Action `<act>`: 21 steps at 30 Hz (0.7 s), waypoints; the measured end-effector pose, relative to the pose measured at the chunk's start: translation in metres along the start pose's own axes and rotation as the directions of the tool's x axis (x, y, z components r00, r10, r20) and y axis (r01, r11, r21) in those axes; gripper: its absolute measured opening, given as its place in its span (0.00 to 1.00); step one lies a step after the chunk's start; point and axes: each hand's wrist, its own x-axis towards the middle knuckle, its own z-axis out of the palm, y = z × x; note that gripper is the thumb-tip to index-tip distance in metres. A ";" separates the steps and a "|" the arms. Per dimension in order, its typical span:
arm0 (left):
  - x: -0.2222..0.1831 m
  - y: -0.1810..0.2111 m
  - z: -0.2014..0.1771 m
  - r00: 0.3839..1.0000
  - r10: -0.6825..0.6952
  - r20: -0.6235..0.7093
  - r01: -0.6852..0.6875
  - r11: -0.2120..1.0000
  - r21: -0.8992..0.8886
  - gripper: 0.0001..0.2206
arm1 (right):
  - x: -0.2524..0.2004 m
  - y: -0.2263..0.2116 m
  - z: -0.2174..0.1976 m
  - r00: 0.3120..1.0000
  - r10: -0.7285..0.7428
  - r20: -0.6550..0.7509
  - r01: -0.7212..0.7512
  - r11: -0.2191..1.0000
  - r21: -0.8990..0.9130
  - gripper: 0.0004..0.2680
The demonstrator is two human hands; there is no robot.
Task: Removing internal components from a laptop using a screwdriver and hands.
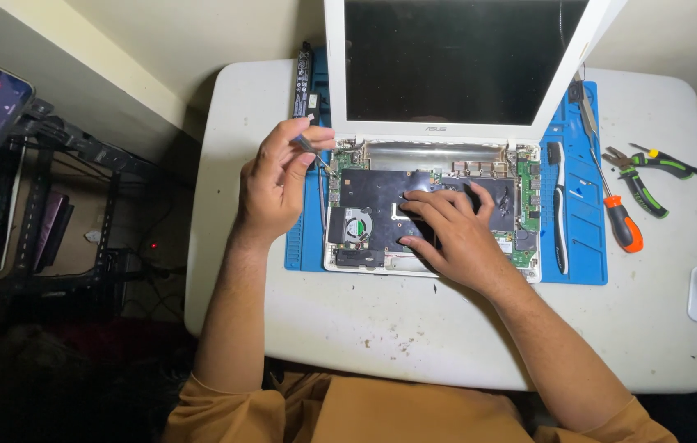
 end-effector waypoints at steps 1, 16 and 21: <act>0.000 -0.002 0.000 1.000 0.000 0.000 0.000 1.000 0.000 0.16 | 0.000 -0.001 -0.001 1.000 0.000 0.000 0.000 1.000 0.000 0.16; 0.010 0.007 0.026 0.987 0.071 -0.143 -0.021 0.945 0.326 0.18 | -0.001 -0.004 -0.002 1.000 0.018 -0.002 -0.018 1.000 0.013 0.16; 0.009 0.012 0.037 0.971 0.089 -0.221 0.018 0.898 0.439 0.16 | -0.001 -0.002 -0.002 1.000 0.021 0.004 -0.021 1.000 0.018 0.16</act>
